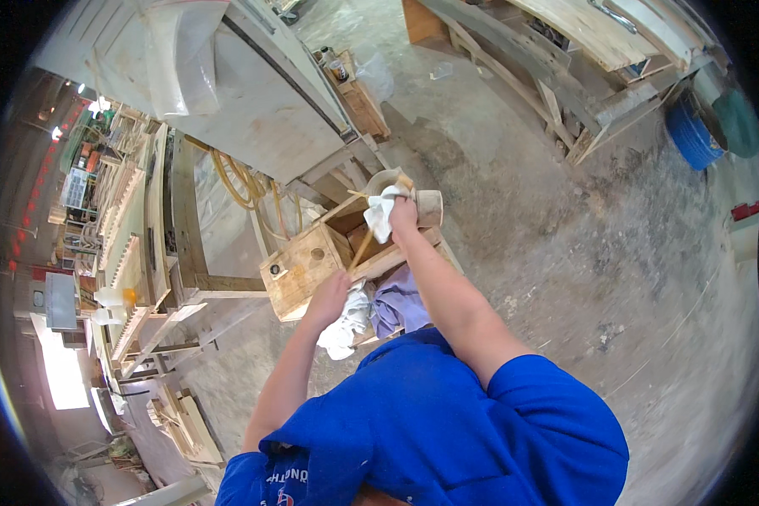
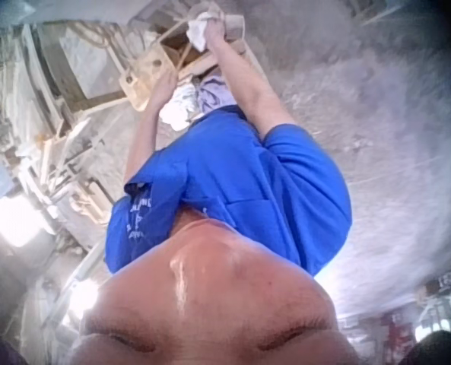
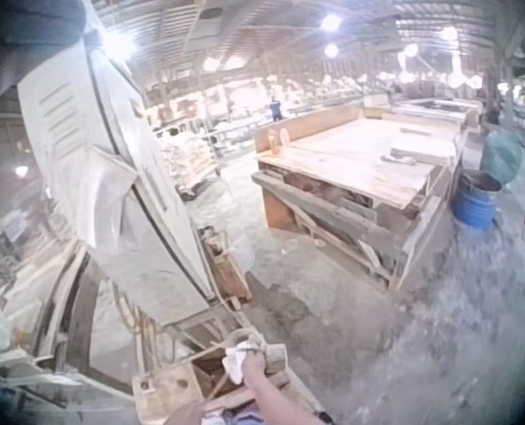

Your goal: The person walks through a workshop and cleans a wooden workstation. They use a white cloth to wipe the surface and a small wooden stick to scrape debris from a recessed area. The person then pours a liquid from a plastic cup into a large container and returns to the workstation to continue cleaning.

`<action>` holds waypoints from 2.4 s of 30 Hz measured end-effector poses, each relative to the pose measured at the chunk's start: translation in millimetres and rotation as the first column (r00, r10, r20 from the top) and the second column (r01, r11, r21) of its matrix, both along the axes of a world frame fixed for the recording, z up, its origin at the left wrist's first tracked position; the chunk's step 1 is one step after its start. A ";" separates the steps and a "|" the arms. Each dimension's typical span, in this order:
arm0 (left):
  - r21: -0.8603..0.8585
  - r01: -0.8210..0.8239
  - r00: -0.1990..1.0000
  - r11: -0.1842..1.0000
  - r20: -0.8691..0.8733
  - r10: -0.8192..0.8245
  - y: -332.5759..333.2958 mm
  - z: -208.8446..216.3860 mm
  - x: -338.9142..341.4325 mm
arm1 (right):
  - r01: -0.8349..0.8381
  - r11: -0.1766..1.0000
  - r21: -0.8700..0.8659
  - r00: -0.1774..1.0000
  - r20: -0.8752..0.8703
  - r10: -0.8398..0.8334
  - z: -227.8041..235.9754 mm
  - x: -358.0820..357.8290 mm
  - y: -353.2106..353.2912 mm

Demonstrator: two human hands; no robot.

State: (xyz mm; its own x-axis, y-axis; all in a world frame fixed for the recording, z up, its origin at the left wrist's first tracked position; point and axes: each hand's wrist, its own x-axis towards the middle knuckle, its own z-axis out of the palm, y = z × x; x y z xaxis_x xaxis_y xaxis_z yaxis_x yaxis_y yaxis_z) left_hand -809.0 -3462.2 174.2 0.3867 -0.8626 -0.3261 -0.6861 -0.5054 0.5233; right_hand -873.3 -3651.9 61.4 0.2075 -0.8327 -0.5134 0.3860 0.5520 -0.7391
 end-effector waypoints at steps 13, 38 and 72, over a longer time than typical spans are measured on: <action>-0.284 0.375 0.753 0.883 0.648 -0.111 -170.3 -41.9 45.3 | -0.329 0.935 0.135 0.943 0.104 0.317 -30.5 -21.3 45.9; 0.227 -0.054 0.988 0.972 0.153 0.019 -51.5 -17.8 -11.4 | -0.138 0.976 0.166 0.949 -0.261 0.179 -1.9 26.0 31.4; -0.172 -0.556 0.804 0.813 -0.360 0.473 98.9 -80.1 39.0 | -0.190 0.915 0.357 0.918 0.396 0.036 -8.5 10.4 29.5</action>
State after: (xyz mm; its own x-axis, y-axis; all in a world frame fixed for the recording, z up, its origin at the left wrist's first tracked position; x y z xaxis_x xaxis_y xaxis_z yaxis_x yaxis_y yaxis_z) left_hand -770.0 -3363.3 94.1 0.7212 -0.6293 -0.2896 -0.1603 -0.5583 0.8140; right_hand -862.9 -3622.4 52.9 0.5275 -0.5476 -0.6495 0.5076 0.8162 -0.2759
